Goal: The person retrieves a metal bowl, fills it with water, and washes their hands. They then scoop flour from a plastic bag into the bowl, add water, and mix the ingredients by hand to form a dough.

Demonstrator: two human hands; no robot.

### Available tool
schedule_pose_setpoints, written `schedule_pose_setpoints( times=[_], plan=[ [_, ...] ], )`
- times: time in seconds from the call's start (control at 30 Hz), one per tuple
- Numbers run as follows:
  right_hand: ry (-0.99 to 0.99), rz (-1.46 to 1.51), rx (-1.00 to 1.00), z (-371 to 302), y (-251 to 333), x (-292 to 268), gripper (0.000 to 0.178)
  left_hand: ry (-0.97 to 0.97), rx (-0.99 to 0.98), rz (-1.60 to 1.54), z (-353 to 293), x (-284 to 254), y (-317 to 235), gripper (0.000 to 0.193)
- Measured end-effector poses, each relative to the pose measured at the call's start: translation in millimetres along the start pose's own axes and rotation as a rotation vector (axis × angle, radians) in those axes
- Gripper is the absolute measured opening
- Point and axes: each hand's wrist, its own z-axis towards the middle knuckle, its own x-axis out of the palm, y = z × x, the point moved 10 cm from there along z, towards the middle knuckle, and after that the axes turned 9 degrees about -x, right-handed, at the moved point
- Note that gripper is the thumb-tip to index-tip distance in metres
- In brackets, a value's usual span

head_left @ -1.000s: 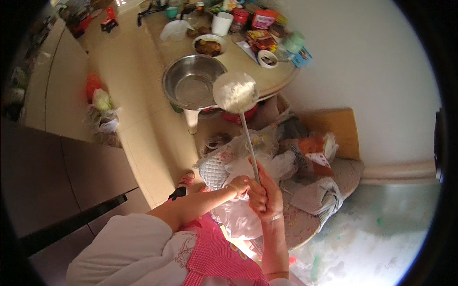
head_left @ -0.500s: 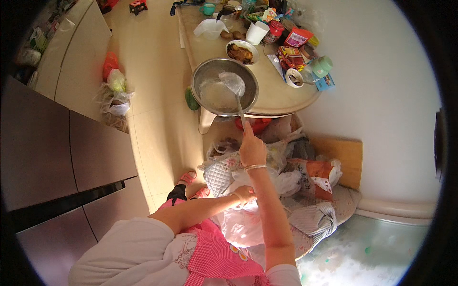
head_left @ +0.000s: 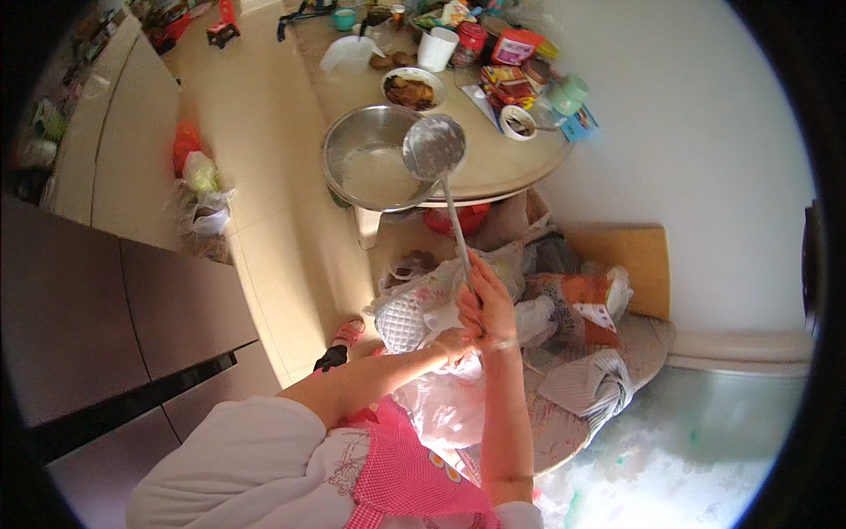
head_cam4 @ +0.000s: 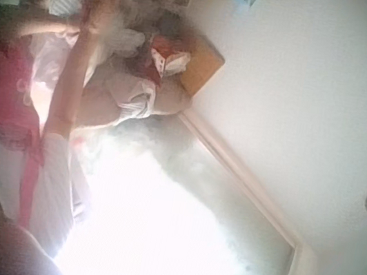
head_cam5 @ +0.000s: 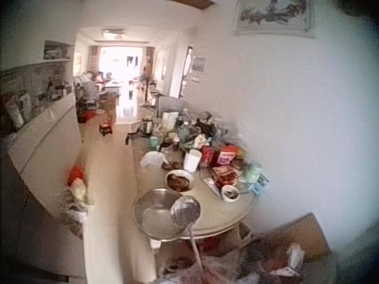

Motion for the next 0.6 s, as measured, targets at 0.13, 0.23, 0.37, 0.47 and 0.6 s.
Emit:
schedule_pose_setpoints(
  times=[0.13, 0.23, 0.37, 0.47, 0.6],
  plan=[
    [-0.185, 0.232, 0.046, -107, -4, -54, 0.04, -0.011, 0.028, -0.115, 15, 2, -8, 0.02],
    [-0.379, 0.341, -0.023, -203, -15, -90, 0.041, 0.002, 0.056, -0.013, 32, 9, -15, 0.018],
    [-0.661, 0.185, -0.047, -326, -47, -126, 0.038, 0.044, 0.062, 0.072, 41, 26, -37, 0.018],
    [-0.753, 0.098, -0.022, -378, -78, -132, 0.037, 0.029, 0.021, 0.094, 43, 44, -50, 0.023],
    [-0.856, -0.271, 0.13, -380, -111, -147, 0.037, -0.039, 0.168, 0.13, 41, 58, -63, 0.024]
  ],
)
